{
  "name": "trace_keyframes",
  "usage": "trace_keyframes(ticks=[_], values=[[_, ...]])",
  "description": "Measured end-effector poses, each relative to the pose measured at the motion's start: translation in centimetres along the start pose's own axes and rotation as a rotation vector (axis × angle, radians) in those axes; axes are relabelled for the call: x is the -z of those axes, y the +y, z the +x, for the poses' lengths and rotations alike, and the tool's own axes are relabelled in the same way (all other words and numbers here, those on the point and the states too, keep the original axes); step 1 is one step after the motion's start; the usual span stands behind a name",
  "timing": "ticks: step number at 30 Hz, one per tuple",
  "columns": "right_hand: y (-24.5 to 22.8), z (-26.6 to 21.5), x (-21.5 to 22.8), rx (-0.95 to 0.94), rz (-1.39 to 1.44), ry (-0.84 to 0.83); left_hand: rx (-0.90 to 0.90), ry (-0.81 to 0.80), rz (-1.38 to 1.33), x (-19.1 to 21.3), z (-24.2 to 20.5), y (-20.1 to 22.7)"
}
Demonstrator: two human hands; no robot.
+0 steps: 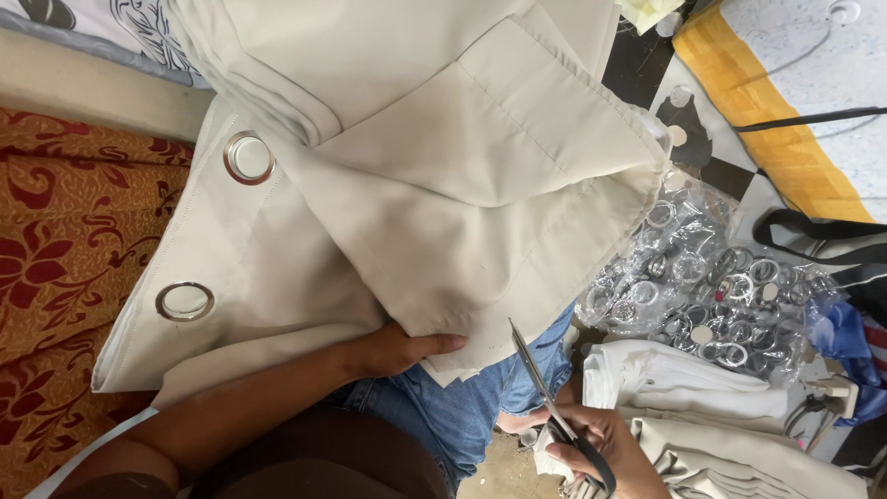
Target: The person cuts holes into a stack of cream-colored curtains using shears while sitting on the floor surrounded by textile manufacturing supplies.
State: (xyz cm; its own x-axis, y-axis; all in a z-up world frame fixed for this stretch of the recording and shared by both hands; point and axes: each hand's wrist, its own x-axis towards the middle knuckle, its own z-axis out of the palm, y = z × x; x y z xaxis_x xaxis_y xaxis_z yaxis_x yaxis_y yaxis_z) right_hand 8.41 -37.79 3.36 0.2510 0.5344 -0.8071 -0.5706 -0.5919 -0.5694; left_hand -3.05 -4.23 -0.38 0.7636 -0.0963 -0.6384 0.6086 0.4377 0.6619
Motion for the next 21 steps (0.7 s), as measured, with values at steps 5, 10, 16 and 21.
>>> trace_keyframes(ticks=[5, 10, 16, 21], values=[[0.1, 1.5, 2.4, 0.009, -0.041, -0.035, -0.035, -0.006, -0.003, 0.3, 0.0, -0.3], [-3.0, 2.3, 3.8, 0.02, -0.114, -0.136, 0.031, 0.032, -0.021, 0.2, -0.1, 0.2], [-6.6, 3.4, 5.8, 0.058, -0.321, -0.22, -0.03, 0.029, 0.047, 0.5, 0.0, -0.1], [-9.8, 3.5, 6.2, -0.04, -0.229, -0.272, 0.013, 0.027, 0.037, 0.7, 0.1, -0.5]])
